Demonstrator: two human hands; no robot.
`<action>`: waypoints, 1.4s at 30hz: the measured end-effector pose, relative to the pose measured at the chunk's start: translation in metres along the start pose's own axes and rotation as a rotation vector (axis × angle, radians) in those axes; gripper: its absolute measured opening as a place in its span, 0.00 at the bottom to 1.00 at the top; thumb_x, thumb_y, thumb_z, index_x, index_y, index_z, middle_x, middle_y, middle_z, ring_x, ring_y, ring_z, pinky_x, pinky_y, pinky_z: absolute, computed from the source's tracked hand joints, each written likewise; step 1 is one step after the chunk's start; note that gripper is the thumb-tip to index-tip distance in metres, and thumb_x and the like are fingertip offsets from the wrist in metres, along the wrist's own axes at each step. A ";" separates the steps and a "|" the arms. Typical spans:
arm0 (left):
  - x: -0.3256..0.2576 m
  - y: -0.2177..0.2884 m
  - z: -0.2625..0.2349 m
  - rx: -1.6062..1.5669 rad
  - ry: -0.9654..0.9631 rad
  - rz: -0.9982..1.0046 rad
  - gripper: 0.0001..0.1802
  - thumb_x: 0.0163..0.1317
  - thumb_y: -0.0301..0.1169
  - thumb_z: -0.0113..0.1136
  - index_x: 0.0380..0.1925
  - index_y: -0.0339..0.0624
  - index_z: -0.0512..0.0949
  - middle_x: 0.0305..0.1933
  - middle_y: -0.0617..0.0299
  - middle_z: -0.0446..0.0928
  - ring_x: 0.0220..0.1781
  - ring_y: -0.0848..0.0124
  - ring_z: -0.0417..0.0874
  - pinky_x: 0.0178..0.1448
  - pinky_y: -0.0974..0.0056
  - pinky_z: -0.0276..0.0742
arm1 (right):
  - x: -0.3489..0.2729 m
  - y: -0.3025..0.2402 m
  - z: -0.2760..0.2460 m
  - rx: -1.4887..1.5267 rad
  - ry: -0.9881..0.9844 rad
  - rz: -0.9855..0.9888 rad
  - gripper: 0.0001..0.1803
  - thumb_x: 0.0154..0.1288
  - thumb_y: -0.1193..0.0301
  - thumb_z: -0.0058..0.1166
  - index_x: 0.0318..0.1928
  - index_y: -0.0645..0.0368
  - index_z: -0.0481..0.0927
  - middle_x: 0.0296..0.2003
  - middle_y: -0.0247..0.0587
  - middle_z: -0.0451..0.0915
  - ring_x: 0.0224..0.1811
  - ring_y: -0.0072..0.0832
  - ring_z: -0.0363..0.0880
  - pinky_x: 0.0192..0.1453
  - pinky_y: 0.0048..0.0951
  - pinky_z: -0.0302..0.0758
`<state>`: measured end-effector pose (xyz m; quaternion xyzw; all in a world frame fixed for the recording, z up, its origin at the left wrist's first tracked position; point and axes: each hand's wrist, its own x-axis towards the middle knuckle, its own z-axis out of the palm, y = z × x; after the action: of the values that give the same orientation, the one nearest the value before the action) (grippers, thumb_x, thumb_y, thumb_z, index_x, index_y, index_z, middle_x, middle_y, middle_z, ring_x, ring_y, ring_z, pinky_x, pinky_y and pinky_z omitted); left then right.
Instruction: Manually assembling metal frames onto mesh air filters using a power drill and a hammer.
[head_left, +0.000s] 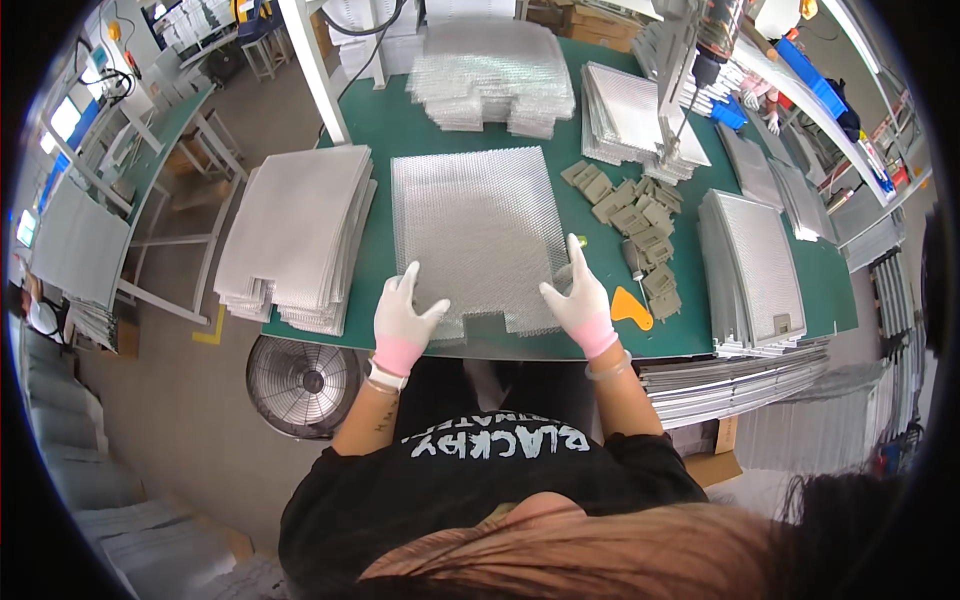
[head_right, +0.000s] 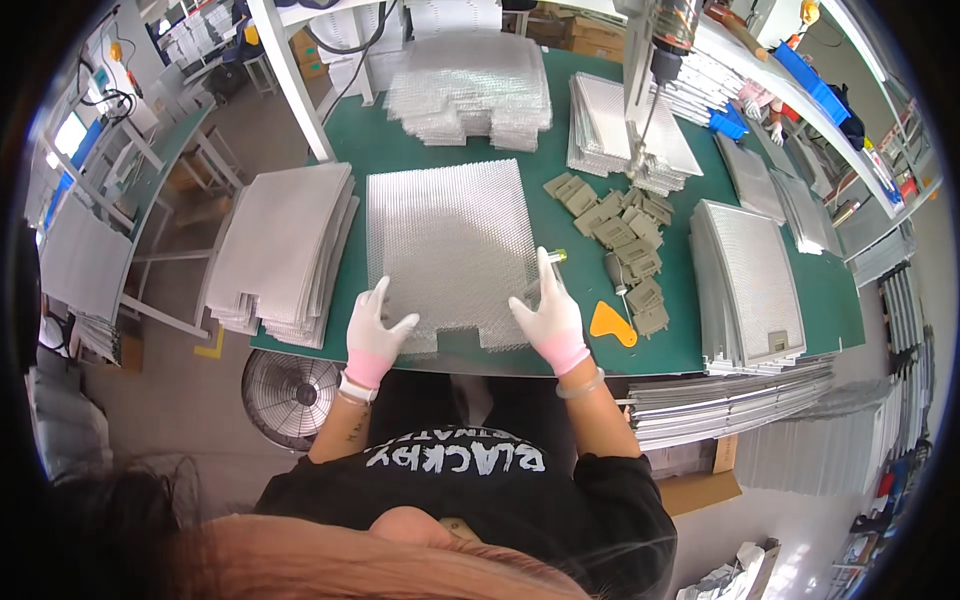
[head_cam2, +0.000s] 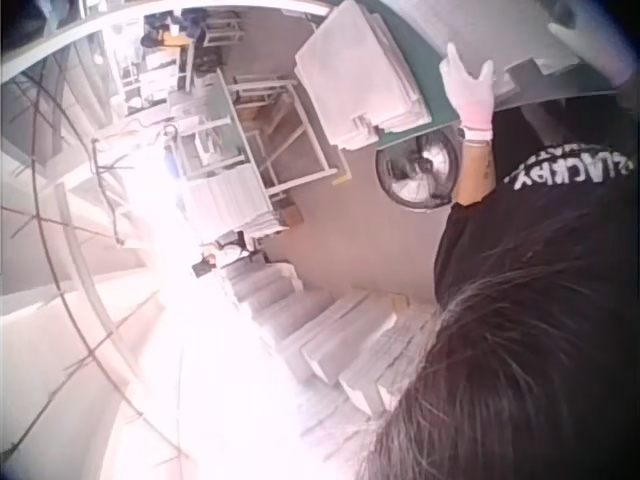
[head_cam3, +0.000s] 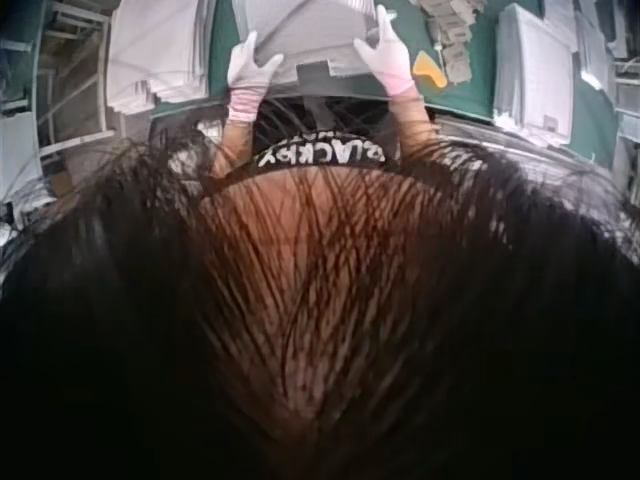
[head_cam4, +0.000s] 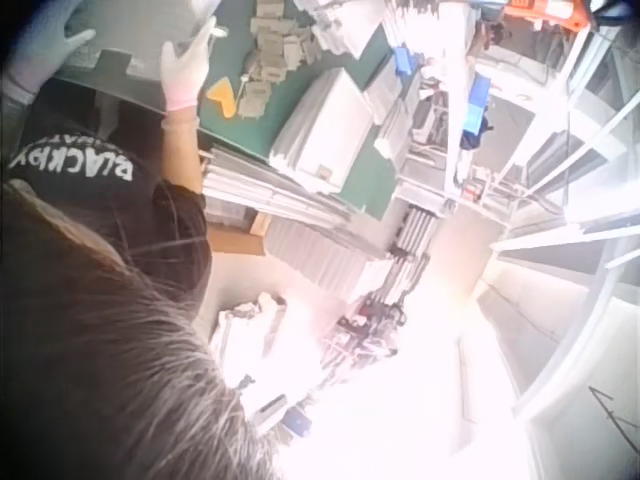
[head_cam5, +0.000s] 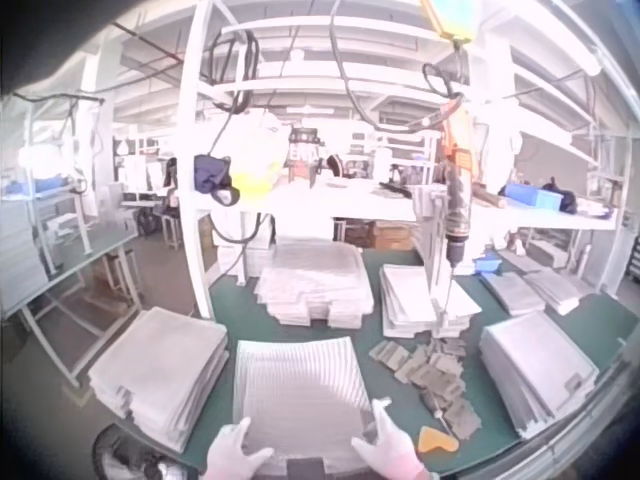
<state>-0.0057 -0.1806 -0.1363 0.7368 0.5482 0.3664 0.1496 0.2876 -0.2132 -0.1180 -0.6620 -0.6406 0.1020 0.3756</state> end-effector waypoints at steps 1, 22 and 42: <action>0.002 -0.005 0.005 0.002 -0.003 -0.008 0.44 0.49 0.40 0.76 0.66 0.38 0.69 0.46 0.48 0.76 0.44 0.56 0.80 0.49 0.58 0.78 | 0.003 0.002 0.004 -0.038 -0.030 0.036 0.52 0.55 0.66 0.68 0.77 0.57 0.53 0.44 0.48 0.82 0.30 0.33 0.79 0.39 0.31 0.77; 0.015 -0.025 0.021 0.267 -0.258 -0.115 0.41 0.53 0.48 0.71 0.65 0.42 0.71 0.54 0.42 0.76 0.56 0.48 0.79 0.60 0.52 0.76 | 0.007 0.029 0.037 -0.155 -0.326 0.135 0.38 0.64 0.55 0.59 0.69 0.58 0.65 0.54 0.55 0.76 0.56 0.49 0.77 0.60 0.43 0.74; 0.010 -0.040 0.012 0.366 -0.512 0.358 0.46 0.40 0.48 0.75 0.63 0.47 0.74 0.71 0.41 0.65 0.73 0.37 0.59 0.74 0.36 0.54 | -0.029 0.135 -0.096 -0.529 0.071 0.274 0.12 0.56 0.61 0.60 0.38 0.53 0.85 0.42 0.43 0.83 0.48 0.44 0.81 0.54 0.45 0.78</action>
<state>-0.0243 -0.1545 -0.1656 0.9036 0.4118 0.0863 0.0809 0.4462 -0.2608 -0.1460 -0.8203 -0.5361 -0.0415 0.1950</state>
